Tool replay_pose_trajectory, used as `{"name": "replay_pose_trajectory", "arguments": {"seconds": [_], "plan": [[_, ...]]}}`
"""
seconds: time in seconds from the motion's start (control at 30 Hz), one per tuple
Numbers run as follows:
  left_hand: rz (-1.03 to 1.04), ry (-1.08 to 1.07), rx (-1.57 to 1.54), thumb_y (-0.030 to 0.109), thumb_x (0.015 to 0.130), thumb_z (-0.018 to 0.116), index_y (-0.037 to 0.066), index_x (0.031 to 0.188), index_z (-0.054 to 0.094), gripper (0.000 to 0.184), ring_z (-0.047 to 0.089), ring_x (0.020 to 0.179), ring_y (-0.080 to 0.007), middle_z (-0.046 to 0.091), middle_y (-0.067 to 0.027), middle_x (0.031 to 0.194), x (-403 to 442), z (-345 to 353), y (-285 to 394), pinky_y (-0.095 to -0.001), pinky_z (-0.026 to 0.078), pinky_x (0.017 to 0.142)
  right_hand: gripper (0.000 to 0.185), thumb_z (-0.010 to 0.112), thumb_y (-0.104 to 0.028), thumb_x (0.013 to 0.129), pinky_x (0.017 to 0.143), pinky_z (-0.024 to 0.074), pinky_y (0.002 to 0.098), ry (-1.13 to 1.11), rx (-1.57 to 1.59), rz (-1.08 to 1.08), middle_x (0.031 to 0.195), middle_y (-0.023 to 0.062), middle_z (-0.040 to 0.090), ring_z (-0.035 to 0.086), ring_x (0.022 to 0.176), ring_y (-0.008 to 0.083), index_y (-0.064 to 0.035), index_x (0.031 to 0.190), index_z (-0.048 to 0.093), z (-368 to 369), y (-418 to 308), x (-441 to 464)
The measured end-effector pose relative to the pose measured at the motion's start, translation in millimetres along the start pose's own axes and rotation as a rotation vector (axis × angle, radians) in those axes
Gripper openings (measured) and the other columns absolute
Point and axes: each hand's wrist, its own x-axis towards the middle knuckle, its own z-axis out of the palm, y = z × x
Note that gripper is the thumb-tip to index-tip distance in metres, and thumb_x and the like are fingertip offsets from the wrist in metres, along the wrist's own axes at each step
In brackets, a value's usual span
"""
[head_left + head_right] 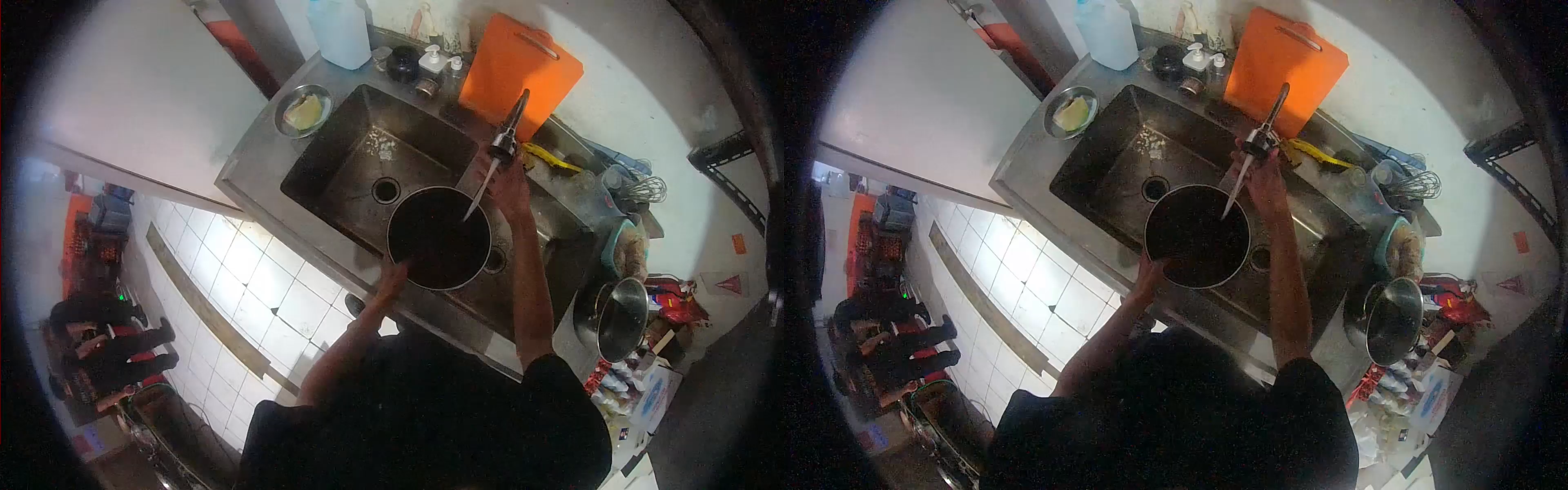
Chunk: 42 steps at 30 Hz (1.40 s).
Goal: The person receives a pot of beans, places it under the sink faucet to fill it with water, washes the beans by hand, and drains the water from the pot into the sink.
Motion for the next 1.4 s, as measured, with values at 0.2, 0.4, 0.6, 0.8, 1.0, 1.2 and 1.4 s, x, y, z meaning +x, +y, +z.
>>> {"name": "replay_pose_trajectory", "arguments": {"seconds": [0.2,0.4,0.6,0.8,1.0,1.2,1.4], "plan": [[-0.053,0.108,-0.085,0.016,0.089,0.048,0.002,0.132,0.044,0.045,0.046,0.12,-0.039,0.043,-0.0256,0.134,25,29,-8,-0.042,0.035,0.101,0.058,0.045,-0.049,0.097,0.102,0.0388,0.0419,0.304,-0.246,-0.029,0.135,0.014,0.047,0.046,0.124,0.0259,-0.009,0.138,0.041,-24,42,-41],[-0.198,0.022,-0.129,0.019,0.086,0.05,0.0,0.135,0.04,0.054,0.047,0.119,-0.0317,0.046,-0.0214,0.132,40,19,39,-0.0415,0.034,0.101,0.053,0.056,-0.036,0.095,0.106,0.0351,0.0361,0.479,-0.474,0.044,0.136,0.0133,0.046,0.043,0.126,0.0209,-0.0045,0.136,0.043,-52,83,-115],[-0.12,-0.033,-0.305,0.025,0.09,0.053,0.001,0.14,0.035,0.059,0.045,0.122,-0.0302,0.043,-0.0207,0.138,54,20,75,-0.0407,0.031,0.106,0.052,0.057,-0.032,0.095,0.107,0.0342,0.0347,0.549,-0.638,0.043,0.133,0.0118,0.05,0.047,0.124,0.0223,-0.0039,0.137,0.043,-17,80,-135],[-0.124,0.124,-0.212,0.033,0.094,0.056,0.0,0.142,0.033,0.062,0.035,0.134,-0.032,0.033,-0.0219,0.146,39,-15,83,-0.0423,0.026,0.111,0.053,0.055,-0.039,0.095,0.098,0.0426,0.0374,0.538,-0.785,-0.037,0.13,0.016,0.052,0.054,0.116,0.0266,-0.0028,0.132,0.048,49,19,-135],[0.127,-0.14,0.076,0.035,0.095,0.052,-0.002,0.133,0.04,0.055,0.042,0.126,-0.0317,0.04,-0.0231,0.136,78,0,67,-0.0434,0.031,0.106,0.057,0.058,-0.048,0.089,0.09,0.0474,0.0399,0.213,-1.159,0.37,0.114,0.0201,0.061,0.062,0.104,0.0327,-0.0003,0.12,0.058,51,80,-46],[0.163,-0.102,-0.297,0.036,0.095,0.05,0.0,0.121,0.037,0.047,0.044,0.102,-0.0228,0.043,-0.0119,0.11,103,10,70,-0.0395,0.035,0.093,0.059,0.064,-0.049,0.083,0.088,0.0481,0.0464,0.041,-1.376,0.398,0.104,0.0244,0.064,0.062,0.099,0.0398,0.0011,0.114,0.06,20,170,-9],[0.036,-0.103,-0.1,0.03,0.092,0.049,-0.001,0.118,0.036,0.042,0.042,0.104,-0.0221,0.041,-0.0124,0.111,115,5,43,-0.0391,0.034,0.094,0.054,0.062,-0.034,0.082,0.088,0.0485,0.0497,-0.101,-1.743,0.271,0.107,0.0268,0.062,0.061,0.098,0.0436,-0.0018,0.124,0.052,19,206,-56]]}}
